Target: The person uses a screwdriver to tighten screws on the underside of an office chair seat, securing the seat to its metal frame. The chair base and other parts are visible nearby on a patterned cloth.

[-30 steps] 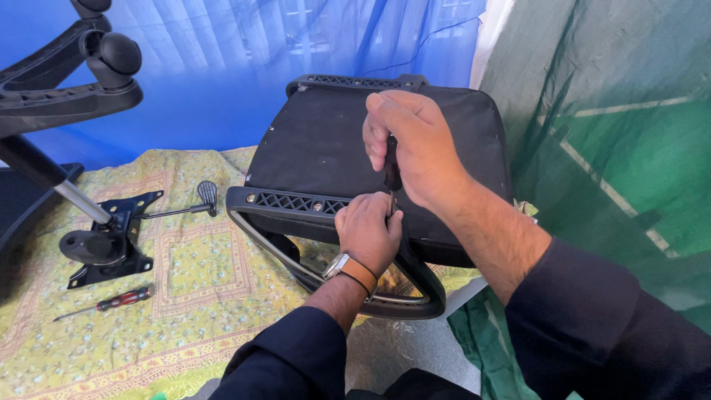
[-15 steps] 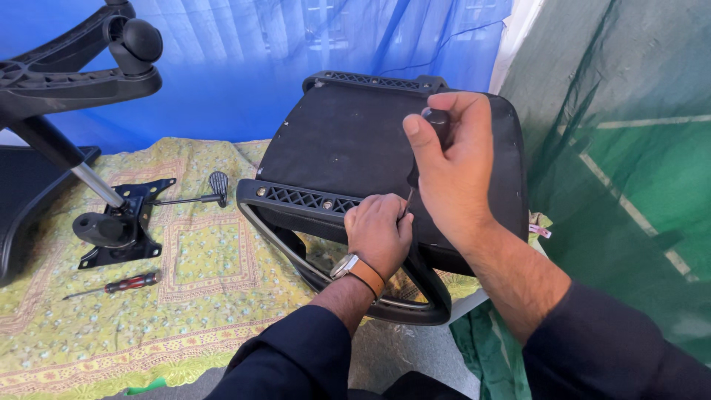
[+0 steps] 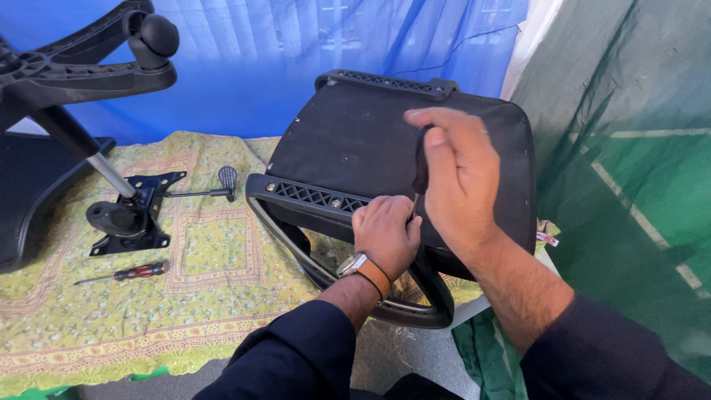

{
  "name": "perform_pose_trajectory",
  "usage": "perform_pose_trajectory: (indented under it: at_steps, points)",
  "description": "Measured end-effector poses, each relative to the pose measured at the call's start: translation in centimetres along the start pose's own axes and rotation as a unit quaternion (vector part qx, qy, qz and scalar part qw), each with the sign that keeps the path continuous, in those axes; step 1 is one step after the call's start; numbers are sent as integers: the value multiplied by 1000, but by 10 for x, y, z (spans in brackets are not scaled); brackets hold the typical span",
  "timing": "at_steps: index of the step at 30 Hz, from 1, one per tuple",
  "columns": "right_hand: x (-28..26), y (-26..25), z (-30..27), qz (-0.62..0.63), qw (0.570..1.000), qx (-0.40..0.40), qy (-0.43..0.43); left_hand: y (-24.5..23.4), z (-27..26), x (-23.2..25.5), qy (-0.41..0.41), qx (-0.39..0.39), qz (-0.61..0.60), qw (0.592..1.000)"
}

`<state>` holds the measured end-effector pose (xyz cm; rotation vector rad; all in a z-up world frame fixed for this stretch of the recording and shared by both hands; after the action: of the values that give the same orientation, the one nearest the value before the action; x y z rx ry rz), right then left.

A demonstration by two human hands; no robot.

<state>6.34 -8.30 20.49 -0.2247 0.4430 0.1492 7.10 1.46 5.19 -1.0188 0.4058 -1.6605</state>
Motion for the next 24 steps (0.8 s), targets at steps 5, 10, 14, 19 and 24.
perform_pose_trajectory:
  at_steps: [5, 10, 14, 19, 24]
  points:
    - [5, -15, 1, -34, 999, 41, 11, -1, 0, 1, -4, -9, 4, 1000]
    - [7, -20, 1, -56, 996, 41, 49, -2, -2, 0, -9, 1, 6, 1000]
    - [0, -20, 7, -85, 995, 25, 45, -3, -1, 1, 0, 6, 2, 1000]
    - [-8, -13, 8, 21, 998, -14, 52, -2, -1, 1, -4, 5, 4, 1000]
    - [-13, -11, 9, 21, 999, -2, 30, 0, -1, 1, -8, -2, 14, 1000]
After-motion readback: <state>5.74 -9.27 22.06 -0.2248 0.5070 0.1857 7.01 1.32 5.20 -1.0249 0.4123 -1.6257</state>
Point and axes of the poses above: each hand's wrist, its own z-axis towards the middle knuckle, its own y-axis out of the palm, x = y × z, the point moved 9 cm from there along z, towards the middle knuckle, and after that the axes turned 13 degrees about z, right-handed, at the moved point
